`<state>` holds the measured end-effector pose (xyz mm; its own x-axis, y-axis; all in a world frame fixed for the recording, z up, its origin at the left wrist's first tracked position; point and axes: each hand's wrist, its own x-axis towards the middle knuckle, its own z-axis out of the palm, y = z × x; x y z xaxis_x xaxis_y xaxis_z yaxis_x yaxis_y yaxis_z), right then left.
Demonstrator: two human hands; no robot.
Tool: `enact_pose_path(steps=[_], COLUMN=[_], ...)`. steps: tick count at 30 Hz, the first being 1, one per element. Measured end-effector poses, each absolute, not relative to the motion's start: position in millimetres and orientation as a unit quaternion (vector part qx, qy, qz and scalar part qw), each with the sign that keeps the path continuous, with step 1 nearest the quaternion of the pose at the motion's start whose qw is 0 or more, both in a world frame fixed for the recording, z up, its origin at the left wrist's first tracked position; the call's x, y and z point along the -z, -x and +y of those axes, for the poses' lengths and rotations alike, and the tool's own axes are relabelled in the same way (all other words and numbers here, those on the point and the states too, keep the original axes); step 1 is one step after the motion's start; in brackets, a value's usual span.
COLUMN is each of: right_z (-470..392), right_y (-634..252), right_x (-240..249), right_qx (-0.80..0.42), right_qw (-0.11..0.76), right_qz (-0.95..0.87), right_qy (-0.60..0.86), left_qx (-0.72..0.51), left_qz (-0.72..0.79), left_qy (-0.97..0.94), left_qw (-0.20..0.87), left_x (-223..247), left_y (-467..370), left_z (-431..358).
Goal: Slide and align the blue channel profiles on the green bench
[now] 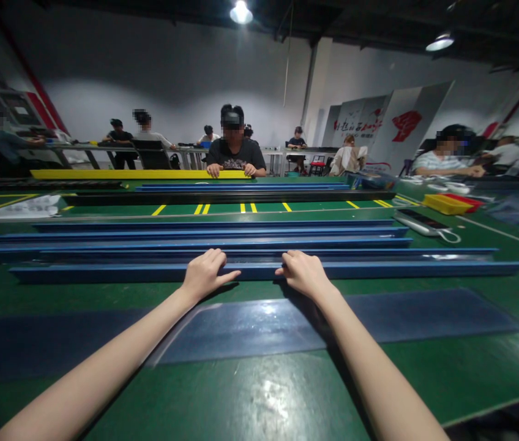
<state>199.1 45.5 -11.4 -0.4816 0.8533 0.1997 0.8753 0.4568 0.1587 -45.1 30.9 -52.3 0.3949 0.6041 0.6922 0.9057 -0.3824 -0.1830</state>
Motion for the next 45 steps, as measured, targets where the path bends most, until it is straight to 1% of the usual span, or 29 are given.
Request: enact_pose_path(steps=[6,11,22,26,34,45], right_z=[48.6,52.9,52.5,50.6,44.5,45.8], right_y=[-215.1,-228.0,-223.6,-216.3,-192.2,-189.1], right_x=[7.8,5.0,8.0,11.2,24.2,18.7], right_qx=[0.109,0.109,0.117,0.130,0.169,0.176], right_qw=[0.028,0.013,0.021,0.040,0.119,0.100], right_qz=[-0.835,-0.823,-0.834,-0.833,-0.865,-0.860], right_qy=[0.539,0.558,0.539,0.537,0.458,0.467], left_qx=[0.253,0.248,0.231,0.230,0.234,0.237], left_qz=[-0.425,-0.440,-0.459,-0.458,-0.455,-0.452], left_qy=[0.831,0.820,0.812,0.812,0.808,0.808], left_qw=[0.255,0.271,0.276,0.280,0.291,0.295], left_x=[52.5,54.8,56.0,55.8,56.7,57.4], left_y=[42.0,42.2,42.1,42.2,42.4,42.9], left_z=[30.4,32.2,33.2,33.2,34.3,33.5])
